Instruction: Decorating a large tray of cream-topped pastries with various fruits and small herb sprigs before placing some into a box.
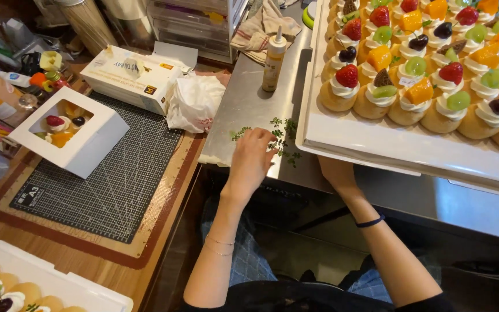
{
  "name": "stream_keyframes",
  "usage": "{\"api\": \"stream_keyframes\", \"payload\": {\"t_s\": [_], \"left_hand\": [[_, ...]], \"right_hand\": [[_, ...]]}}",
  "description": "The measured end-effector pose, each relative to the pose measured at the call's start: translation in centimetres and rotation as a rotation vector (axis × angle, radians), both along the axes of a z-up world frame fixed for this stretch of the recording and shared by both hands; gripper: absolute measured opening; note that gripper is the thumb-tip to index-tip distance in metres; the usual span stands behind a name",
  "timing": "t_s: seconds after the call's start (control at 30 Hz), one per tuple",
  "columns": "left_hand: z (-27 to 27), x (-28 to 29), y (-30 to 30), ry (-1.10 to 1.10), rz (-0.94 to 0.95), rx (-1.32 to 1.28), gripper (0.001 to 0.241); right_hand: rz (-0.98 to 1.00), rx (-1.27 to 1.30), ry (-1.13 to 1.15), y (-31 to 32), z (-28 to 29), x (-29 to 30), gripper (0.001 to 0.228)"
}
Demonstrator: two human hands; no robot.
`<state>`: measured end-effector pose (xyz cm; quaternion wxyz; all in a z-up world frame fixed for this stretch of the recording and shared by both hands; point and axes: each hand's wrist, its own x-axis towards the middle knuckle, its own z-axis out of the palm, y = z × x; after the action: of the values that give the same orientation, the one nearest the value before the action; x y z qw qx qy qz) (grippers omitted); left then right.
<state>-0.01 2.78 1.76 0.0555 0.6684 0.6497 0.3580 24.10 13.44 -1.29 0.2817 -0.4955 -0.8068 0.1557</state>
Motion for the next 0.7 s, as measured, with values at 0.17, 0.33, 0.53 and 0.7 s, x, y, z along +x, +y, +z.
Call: {"api": "stream_keyframes", "payload": {"t_s": [0.17,0.33,0.53,0.7], "left_hand": [[-4.0,0.3,3.2,0.272,-0.145,-0.147,0.054],[-5.0,-3.8,3.6,0.337,0.076,-0.061,0.035],[-2.5,-2.7,5.1,0.203,0.197,0.033,0.022],[-6.0,0.8,9.7,0.154,0.283,-0.032,0.022]], "right_hand": [[0.092,0.113,-0.135,3.0,-1.8,-4.6,0.036],[0.200,0.149,-0.076,1.1,-0.7,-6.8,0.030],[0.086,-0.090,0.001,-2.8,4.1,-6.0,0.030],[-0.046,-0.059,-0.133,-6.8,11.5,-4.8,0.056]]}}
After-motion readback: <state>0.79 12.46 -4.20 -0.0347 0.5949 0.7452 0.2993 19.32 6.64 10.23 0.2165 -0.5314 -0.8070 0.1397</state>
